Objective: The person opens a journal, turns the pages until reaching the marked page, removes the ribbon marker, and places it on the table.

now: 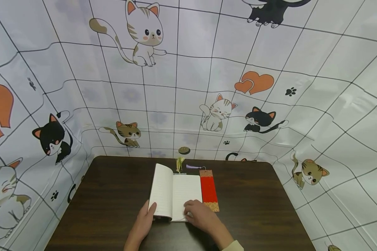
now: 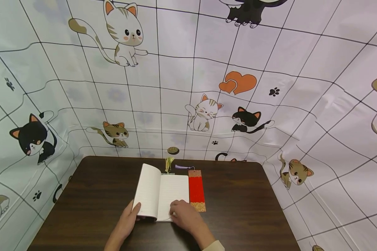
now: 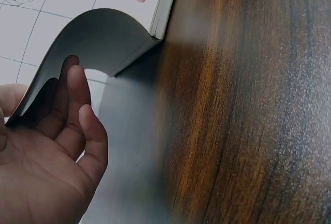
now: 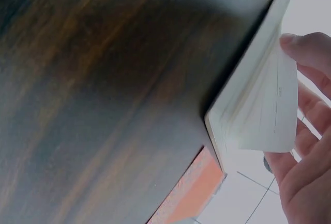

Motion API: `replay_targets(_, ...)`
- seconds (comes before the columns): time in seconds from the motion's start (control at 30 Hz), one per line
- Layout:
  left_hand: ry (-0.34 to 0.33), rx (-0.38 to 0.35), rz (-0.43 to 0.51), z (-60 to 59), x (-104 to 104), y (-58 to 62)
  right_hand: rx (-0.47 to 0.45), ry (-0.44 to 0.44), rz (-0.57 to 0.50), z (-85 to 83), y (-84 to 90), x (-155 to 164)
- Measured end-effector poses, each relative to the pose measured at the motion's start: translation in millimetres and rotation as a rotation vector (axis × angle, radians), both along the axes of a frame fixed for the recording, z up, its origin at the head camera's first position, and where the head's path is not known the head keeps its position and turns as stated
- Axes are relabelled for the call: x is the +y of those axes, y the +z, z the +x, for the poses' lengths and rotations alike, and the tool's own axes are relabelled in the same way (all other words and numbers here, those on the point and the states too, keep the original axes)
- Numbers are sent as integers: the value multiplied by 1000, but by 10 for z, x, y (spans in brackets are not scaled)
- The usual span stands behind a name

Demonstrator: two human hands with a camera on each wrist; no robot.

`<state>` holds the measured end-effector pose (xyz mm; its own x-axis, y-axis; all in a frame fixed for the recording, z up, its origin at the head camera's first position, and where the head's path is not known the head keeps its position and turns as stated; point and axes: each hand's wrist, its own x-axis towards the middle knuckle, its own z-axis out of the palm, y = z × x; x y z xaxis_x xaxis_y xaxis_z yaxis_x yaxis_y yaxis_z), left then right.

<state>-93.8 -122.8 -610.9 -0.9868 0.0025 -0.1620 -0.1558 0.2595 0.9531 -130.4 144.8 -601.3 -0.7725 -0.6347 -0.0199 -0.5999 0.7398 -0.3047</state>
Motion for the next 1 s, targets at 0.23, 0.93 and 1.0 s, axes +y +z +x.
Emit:
replay_targets(0.23,9,0,-3,-5,6,-19,36,-39,20,-30,40,49)
replay_targets(0.93,4,-27,-29,-23,-9,-39,45,-362,-312,-4,-6,23)
replay_targets(1.0,5,-34,-29,-32,-7,-32,47,-402,-383,0,-21,4)
